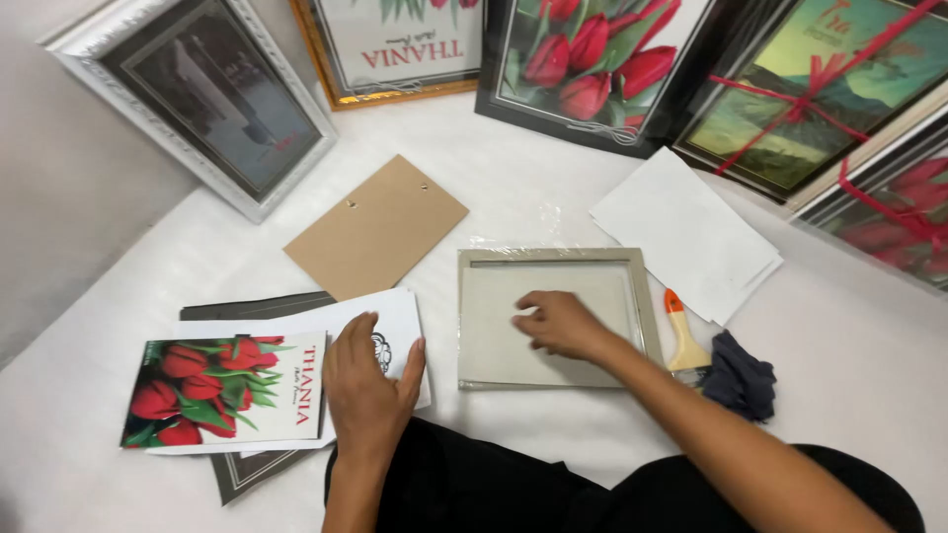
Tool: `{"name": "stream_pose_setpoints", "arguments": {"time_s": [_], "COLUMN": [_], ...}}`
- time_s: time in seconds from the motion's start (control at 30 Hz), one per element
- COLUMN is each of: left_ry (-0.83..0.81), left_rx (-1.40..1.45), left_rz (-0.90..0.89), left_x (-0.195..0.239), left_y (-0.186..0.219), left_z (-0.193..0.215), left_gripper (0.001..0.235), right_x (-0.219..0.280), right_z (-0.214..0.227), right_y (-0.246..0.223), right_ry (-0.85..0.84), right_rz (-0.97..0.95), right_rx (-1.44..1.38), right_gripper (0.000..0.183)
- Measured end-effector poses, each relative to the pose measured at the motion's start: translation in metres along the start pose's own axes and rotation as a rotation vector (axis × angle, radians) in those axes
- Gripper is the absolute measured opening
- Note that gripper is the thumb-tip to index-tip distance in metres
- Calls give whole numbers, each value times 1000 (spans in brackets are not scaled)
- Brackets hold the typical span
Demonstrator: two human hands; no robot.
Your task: Assembling picture frames by inserting backing boards and cleaning the glass surfaces with a cloth.
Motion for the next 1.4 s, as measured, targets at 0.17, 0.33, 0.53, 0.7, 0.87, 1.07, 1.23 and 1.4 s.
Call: {"name": "stream_pose_setpoints", "arguments": {"time_s": [0.17, 0.33, 0.53, 0.7, 0.87, 1.07, 1.23, 1.4], "left_ry": [-373, -615, -821, -1033, -1064, -1035, -1061, -1010], "left_rx": [394, 275, 56, 129, 91, 113, 125, 193], "left_rz": [255, 321, 394, 420, 426, 469, 458, 489], "left_x": [-56, -60, -35, -35, -35, -33, -35, -36], "left_y": [31, 34, -17, 0, -1, -5, 7, 7], "left_z": [-77, -167, -233, -223, -234, -233, -220, -221], "left_gripper": [44, 43, 36, 44, 47, 45, 44, 36], "right_x": [35, 34, -24, -24, -24, -20, -12, -10], "right_z": [111, 131, 134, 123, 115, 108, 104, 103], "right_y": [87, 120, 171, 170, 162, 144, 131, 116], "right_ry": [260, 430, 387, 335, 330, 286, 261, 248], "right_rz": [-57, -135, -197, -315, -307, -285, -279, -232], "right_rx": [-10, -475, -386, -189, -189, -150, -156, -180], "right_gripper": [49, 51, 64, 67, 70, 67, 65, 63]}}
Point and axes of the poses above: each hand's wrist, its own x-axis away from the middle knuckle, its own z-axis out of the back of the hand, y = z × x, the point moved 8 cm from there along -x, towards the middle knuckle, and after that the axes turned 14 degrees about -x, right-handed, at the moved point
